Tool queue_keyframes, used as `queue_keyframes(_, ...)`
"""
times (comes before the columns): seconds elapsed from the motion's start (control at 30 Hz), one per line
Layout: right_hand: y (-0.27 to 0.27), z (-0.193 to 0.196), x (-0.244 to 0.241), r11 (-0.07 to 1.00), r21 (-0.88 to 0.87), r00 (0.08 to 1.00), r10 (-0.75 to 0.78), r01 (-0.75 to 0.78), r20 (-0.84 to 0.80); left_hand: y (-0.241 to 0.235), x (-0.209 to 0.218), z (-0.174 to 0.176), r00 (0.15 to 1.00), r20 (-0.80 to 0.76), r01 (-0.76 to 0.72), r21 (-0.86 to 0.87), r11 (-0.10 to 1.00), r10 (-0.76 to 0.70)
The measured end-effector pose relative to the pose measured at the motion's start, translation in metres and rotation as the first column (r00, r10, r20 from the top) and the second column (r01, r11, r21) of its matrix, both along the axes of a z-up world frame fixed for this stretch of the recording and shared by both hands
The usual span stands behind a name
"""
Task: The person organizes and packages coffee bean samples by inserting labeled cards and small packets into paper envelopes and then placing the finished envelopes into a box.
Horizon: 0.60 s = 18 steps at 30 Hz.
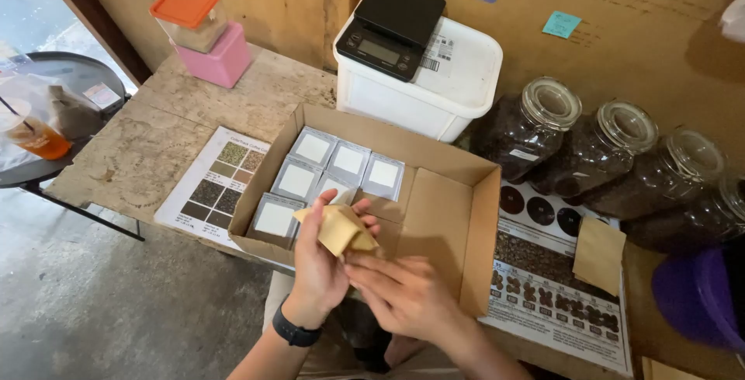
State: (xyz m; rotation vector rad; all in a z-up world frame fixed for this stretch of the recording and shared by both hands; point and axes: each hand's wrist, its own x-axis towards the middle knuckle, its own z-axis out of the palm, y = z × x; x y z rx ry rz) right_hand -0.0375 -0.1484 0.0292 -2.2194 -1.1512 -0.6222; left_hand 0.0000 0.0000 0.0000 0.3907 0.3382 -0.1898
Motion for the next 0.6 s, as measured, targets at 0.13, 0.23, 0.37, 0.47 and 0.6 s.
queue_keyframes(0.13, -0.015, 0.014, 0.033, 0.982, 0.166, 0.996, 0.090, -0.093, 0.021, 0.015, 0.014, 0.002, 0.993, -0.105, -0.055, -0.018, 0.998, 0.053)
queue_keyframes(0.23, -0.029, 0.008, 0.077, 0.983, 0.081, 0.969, -0.144, 0.163, -0.201, 0.021, 0.023, -0.013, 0.988, -0.144, -0.069, -0.058, 0.996, 0.060)
queue_keyframes(0.37, -0.026, 0.011, 0.123, 0.876, -0.424, 0.821, -0.408, 0.230, -0.398, 0.022, 0.026, -0.012, 0.979, -0.186, -0.096, -0.092, 0.991, 0.077)
queue_keyframes(0.47, -0.024, -0.025, 0.149, 0.811, -0.570, 0.808, -0.423, 0.135, -0.410, 0.022, 0.026, -0.010, 0.978, -0.193, -0.097, -0.096, 0.991, 0.077)
queue_keyframes(0.6, -0.032, -0.091, 0.171, 0.729, -0.679, 0.939, -0.288, 0.087, -0.189, 0.021, 0.027, -0.003, 0.978, -0.198, -0.086, -0.096, 0.992, 0.065)
